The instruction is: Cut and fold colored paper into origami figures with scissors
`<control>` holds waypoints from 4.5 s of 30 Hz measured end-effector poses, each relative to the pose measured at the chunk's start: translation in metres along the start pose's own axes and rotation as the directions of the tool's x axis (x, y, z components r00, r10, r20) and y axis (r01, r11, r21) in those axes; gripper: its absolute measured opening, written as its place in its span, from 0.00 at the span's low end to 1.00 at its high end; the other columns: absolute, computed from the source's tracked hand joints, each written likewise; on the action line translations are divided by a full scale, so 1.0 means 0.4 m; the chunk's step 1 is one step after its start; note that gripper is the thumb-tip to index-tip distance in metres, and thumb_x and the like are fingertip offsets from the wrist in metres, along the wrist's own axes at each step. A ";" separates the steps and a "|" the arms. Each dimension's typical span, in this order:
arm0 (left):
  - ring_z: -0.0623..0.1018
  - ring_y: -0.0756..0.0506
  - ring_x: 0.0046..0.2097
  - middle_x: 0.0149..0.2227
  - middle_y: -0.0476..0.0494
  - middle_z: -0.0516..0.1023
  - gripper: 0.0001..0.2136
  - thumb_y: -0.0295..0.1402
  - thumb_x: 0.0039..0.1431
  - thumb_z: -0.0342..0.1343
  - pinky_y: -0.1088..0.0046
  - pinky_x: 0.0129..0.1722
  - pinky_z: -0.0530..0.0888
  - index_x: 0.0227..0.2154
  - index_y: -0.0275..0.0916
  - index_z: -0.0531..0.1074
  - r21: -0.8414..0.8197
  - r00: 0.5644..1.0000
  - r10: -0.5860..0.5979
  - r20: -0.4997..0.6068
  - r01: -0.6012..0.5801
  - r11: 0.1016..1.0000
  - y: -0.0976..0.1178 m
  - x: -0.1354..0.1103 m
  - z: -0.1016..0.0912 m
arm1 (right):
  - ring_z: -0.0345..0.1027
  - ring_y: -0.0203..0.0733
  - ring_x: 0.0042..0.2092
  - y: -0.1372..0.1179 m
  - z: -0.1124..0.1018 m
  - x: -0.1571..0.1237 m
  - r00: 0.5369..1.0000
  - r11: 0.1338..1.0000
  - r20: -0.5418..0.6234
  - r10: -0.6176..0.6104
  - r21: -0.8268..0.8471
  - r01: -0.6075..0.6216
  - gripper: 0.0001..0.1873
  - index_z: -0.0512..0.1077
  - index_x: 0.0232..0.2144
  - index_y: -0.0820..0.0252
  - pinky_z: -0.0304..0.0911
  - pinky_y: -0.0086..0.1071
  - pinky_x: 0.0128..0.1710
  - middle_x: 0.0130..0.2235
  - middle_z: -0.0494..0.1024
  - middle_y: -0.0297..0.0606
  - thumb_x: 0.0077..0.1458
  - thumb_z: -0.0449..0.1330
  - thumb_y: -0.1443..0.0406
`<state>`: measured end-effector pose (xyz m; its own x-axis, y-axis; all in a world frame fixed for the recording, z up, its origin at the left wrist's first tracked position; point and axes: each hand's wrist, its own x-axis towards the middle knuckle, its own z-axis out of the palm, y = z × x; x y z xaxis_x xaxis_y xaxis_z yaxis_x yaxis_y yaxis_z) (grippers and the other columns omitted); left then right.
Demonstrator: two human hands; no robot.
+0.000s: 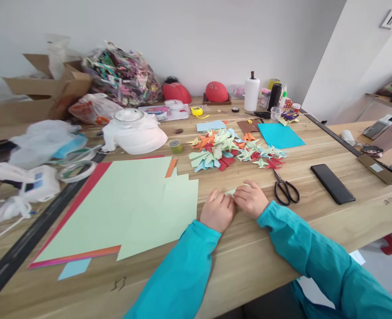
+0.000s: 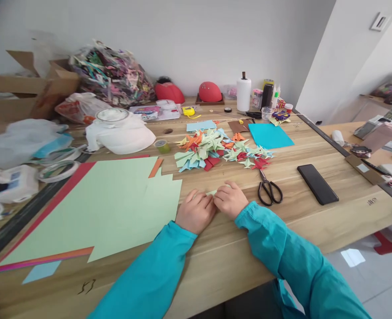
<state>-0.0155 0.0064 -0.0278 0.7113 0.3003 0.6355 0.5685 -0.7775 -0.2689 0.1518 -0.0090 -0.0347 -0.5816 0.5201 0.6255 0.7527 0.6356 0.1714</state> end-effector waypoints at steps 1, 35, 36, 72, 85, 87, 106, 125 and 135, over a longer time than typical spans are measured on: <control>0.71 0.45 0.32 0.25 0.44 0.74 0.09 0.25 0.57 0.51 0.58 0.46 0.67 0.23 0.37 0.73 -0.005 1.000 -0.006 -0.006 0.005 1.000 -0.004 0.001 -0.003 | 0.65 0.38 0.39 0.002 -0.001 -0.001 1.000 1.000 0.012 0.007 0.004 -0.007 0.15 0.71 0.25 0.58 0.50 0.41 0.53 0.31 0.78 0.35 0.60 0.49 0.71; 0.74 0.46 0.34 0.29 0.42 0.78 0.13 0.22 0.58 0.45 0.58 0.47 0.70 0.27 0.38 0.74 -0.104 1.000 0.014 -0.025 -0.017 0.994 -0.030 -0.017 -0.025 | 0.66 0.41 0.43 -0.036 -0.020 0.010 0.996 0.996 0.068 0.060 0.068 -0.065 0.11 0.71 0.28 0.58 0.48 0.43 0.57 0.35 0.78 0.38 0.56 0.51 0.72; 0.74 0.46 0.34 0.29 0.42 0.78 0.13 0.23 0.58 0.45 0.57 0.47 0.69 0.28 0.38 0.74 -0.111 1.000 0.015 -0.028 -0.018 0.994 -0.032 -0.017 -0.026 | 0.66 0.41 0.44 -0.036 -0.024 0.011 0.995 0.995 0.071 0.070 0.067 -0.074 0.10 0.71 0.28 0.58 0.47 0.44 0.57 0.35 0.78 0.37 0.55 0.52 0.72; 0.74 0.44 0.38 0.35 0.42 0.79 0.08 0.26 0.59 0.49 0.64 0.35 0.65 0.32 0.37 0.74 -0.066 0.995 -0.078 -0.061 0.074 0.995 -0.033 -0.008 -0.034 | 0.67 0.40 0.47 -0.014 -0.015 0.008 0.992 0.992 -0.033 0.125 0.018 -0.124 0.10 0.73 0.31 0.57 0.47 0.43 0.58 0.40 0.80 0.35 0.57 0.52 0.72; 0.74 0.45 0.35 0.30 0.45 0.80 0.07 0.25 0.56 0.51 0.64 0.34 0.62 0.28 0.37 0.74 -0.028 0.989 -0.106 -0.099 0.104 0.994 -0.077 -0.014 -0.046 | 0.70 0.41 0.45 0.031 -0.019 -0.007 0.925 0.934 -0.142 0.353 0.004 -0.356 0.08 0.74 0.30 0.55 0.50 0.41 0.55 0.39 0.81 0.33 0.55 0.56 0.71; 0.74 0.45 0.35 0.30 0.45 0.80 0.07 0.25 0.56 0.51 0.64 0.34 0.62 0.28 0.37 0.74 -0.008 0.987 -0.128 -0.093 0.128 0.992 -0.093 -0.020 -0.052 | 0.71 0.41 0.43 0.045 -0.018 -0.013 0.893 0.909 -0.184 0.411 0.010 -0.417 0.08 0.75 0.29 0.55 0.52 0.40 0.52 0.37 0.81 0.33 0.54 0.57 0.71; 0.69 0.50 0.18 0.16 0.47 0.73 0.17 0.46 0.46 0.61 0.74 0.17 0.67 0.17 0.35 0.72 -0.702 0.375 -0.704 0.603 0.668 -0.246 -0.011 0.007 -0.043 | 0.65 0.35 0.20 -0.030 -0.017 0.026 0.532 -0.103 0.496 0.687 0.791 -0.603 0.17 0.74 0.26 0.60 0.60 0.28 0.17 0.21 0.75 0.33 0.44 0.64 0.51; 0.72 0.49 0.21 0.26 0.41 0.79 0.19 0.44 0.42 0.65 0.75 0.15 0.68 0.31 0.31 0.77 -0.691 0.437 -0.538 0.721 0.393 -0.607 -0.023 0.010 -0.047 | 0.60 0.29 0.14 -0.031 -0.012 0.027 0.464 -0.325 0.659 0.593 0.722 -0.611 0.24 0.72 0.25 0.61 0.55 0.23 0.12 0.19 0.73 0.30 0.37 0.66 0.47; 0.78 0.46 0.33 0.39 0.37 0.80 0.18 0.37 0.46 0.64 0.73 0.28 0.76 0.40 0.33 0.76 -0.655 0.519 -0.470 0.714 0.257 -0.711 -0.036 0.009 -0.053 | 0.60 0.29 0.15 -0.026 -0.007 0.022 0.460 -0.371 0.690 0.559 0.704 -0.606 0.23 0.73 0.25 0.62 0.56 0.23 0.11 0.19 0.73 0.30 0.36 0.68 0.48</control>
<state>-0.0298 0.0069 -0.0066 0.3967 0.9160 -0.0608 -0.4920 0.2680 0.8283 0.1396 -0.0126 -0.0287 -0.0597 0.9880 -0.1422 -0.1441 -0.1495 -0.9782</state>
